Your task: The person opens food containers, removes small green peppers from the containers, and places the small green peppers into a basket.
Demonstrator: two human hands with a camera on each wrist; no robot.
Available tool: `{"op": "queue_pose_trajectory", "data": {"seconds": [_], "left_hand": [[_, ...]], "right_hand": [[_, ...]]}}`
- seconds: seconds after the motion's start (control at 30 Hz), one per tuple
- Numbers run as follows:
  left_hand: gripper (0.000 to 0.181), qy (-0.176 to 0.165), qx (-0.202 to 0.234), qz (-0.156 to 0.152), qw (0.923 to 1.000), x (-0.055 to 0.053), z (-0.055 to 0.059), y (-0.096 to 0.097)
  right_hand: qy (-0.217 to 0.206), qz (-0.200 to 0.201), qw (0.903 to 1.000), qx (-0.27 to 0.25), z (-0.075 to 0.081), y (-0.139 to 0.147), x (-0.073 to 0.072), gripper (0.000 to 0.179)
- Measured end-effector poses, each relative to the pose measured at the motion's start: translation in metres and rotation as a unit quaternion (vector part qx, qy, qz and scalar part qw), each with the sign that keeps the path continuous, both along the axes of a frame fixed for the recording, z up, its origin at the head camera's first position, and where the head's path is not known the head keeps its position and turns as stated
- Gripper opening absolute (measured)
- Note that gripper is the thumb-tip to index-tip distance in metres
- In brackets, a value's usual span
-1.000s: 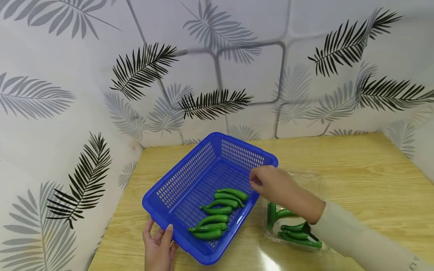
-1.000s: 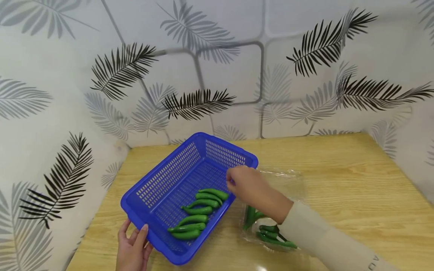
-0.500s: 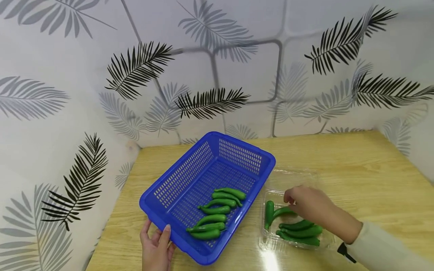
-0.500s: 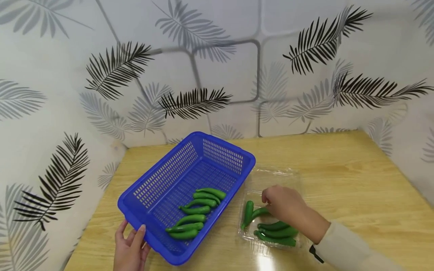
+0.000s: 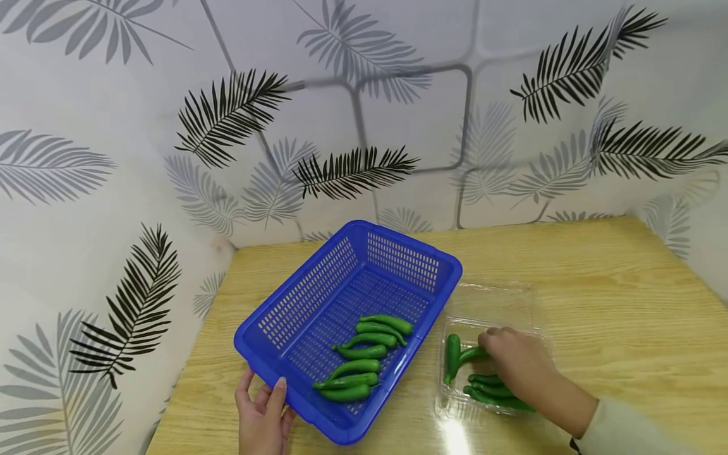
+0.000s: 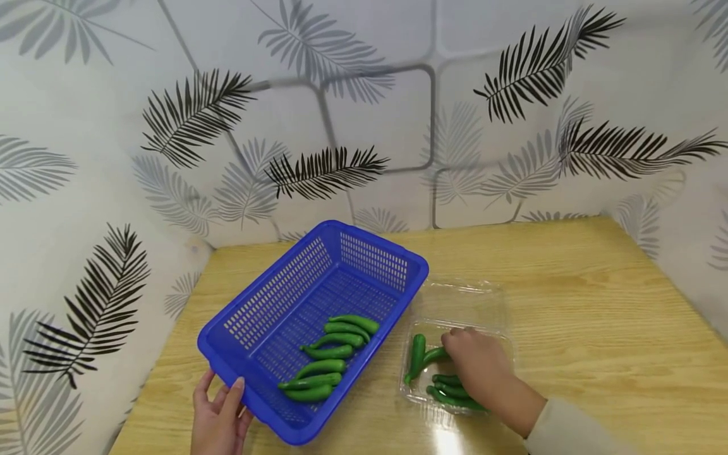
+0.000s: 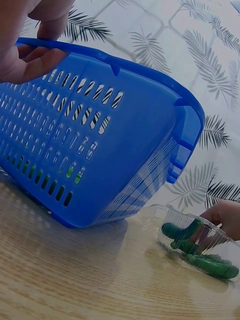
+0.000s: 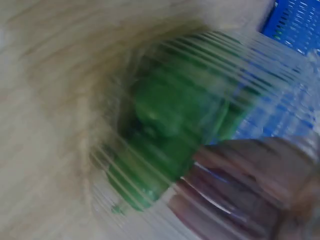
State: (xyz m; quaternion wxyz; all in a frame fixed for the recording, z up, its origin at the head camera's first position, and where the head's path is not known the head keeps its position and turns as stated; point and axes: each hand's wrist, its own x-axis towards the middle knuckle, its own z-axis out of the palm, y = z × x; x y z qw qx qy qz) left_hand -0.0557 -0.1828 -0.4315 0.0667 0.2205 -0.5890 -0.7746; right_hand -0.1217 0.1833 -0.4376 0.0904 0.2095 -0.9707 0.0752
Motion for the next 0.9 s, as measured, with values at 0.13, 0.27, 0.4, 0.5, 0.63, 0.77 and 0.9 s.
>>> {"op": "queue_pose_trajectory", "data": {"seconds": [0.13,0.27,0.4,0.5,0.63,0.77,0.9], "left_hand": [[0.068,-0.001,-0.005,-0.001,1.0000,0.000,0.000,0.000],[0.067,0.000,-0.006,-0.002,1.0000,0.000,0.000,0.000],[0.068,0.003,-0.004,-0.002,1.0000,0.000,0.001,0.000],[0.068,0.000,-0.005,-0.002,1.0000,0.000,0.001,0.000],[0.068,-0.010,-0.009,-0.001,0.9999,0.000,0.002,-0.001],[0.067,-0.011,-0.011,-0.001,0.9999,0.000,0.002,0.000],[0.068,-0.006,-0.010,-0.002,0.9999,0.000,0.001,0.000]], "right_hand": [[0.038,0.015,0.9991,0.012,-0.005,-0.001,0.002,0.022],[0.057,0.030,0.9979,0.014,-0.008,-0.001,0.002,0.023],[0.061,0.035,0.9973,0.021,-0.010,-0.001,0.001,0.025],[0.061,0.035,0.9971,0.030,-0.010,0.001,0.000,0.026],[0.054,0.035,0.9972,0.038,-0.003,0.005,0.001,0.024],[0.030,0.025,0.9985,0.037,0.011,0.011,0.002,0.023],[-0.006,0.007,0.9996,0.026,0.029,0.020,0.003,0.022]]}}
